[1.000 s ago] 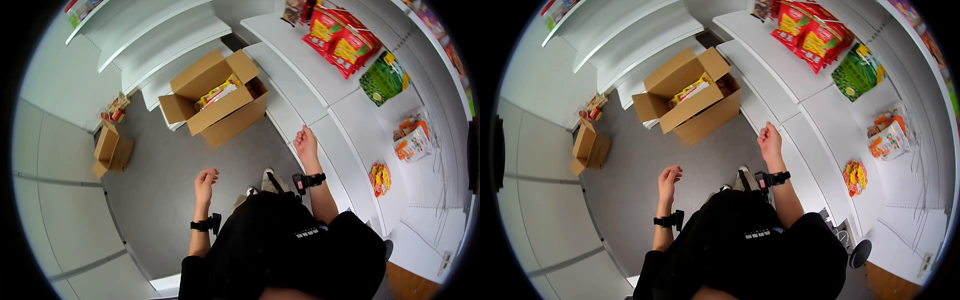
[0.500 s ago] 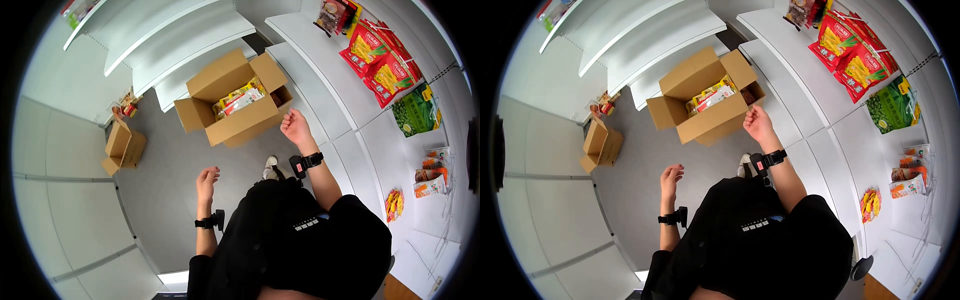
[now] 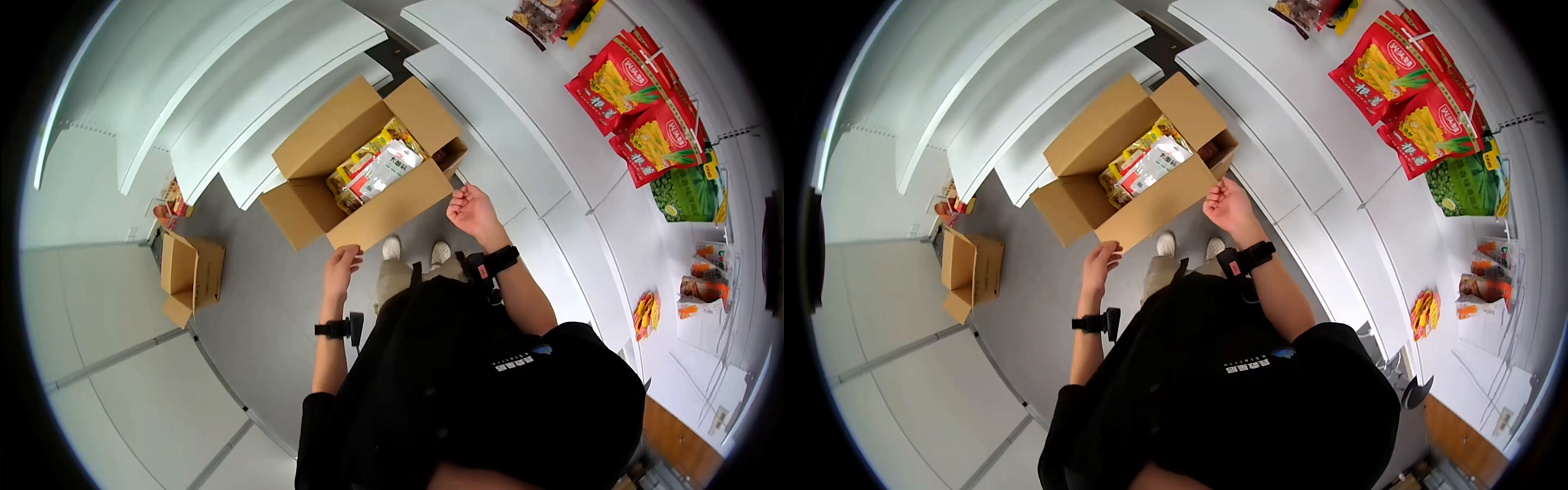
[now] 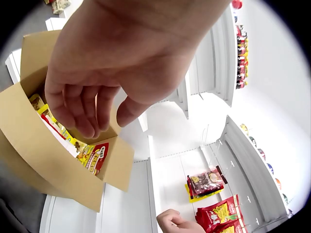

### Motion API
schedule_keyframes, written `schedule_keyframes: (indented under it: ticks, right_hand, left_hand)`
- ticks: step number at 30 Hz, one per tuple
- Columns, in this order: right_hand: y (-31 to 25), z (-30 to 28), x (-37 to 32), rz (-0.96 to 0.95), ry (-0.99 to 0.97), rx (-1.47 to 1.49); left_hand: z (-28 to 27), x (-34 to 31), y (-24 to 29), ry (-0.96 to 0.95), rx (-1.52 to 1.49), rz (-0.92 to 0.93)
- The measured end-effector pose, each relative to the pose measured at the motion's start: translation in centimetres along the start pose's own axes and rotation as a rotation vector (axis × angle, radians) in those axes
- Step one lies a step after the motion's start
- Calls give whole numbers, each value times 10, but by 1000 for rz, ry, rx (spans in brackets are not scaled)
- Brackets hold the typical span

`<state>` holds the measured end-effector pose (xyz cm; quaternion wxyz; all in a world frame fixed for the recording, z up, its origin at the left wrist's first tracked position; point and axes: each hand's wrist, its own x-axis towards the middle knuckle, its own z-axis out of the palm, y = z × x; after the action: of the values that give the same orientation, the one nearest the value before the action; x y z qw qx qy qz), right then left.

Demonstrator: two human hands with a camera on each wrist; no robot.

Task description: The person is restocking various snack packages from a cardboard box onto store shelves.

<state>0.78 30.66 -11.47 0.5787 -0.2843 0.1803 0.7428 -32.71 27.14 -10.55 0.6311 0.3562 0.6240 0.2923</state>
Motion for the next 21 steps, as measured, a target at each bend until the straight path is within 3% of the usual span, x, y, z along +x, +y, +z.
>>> schedule_keyframes:
  ticks: [10,13,16,18,21]
  right_hand:
    - [38,1,2,-273,176,171]
    - [49,-4,17,-284,240,214]
    - [57,-4,38,-296,296,216]
    - [61,-4,52,-301,342,205]
    - [72,4,52,-273,346,245]
  left_hand:
    - [-31,225,-1,-313,110,-128]
    - [-23,271,7,-254,139,-383]
    - [-19,330,-12,-294,357,-221]
    - [-21,394,-59,-264,635,1]
    - [-14,399,-55,-222,586,-88]
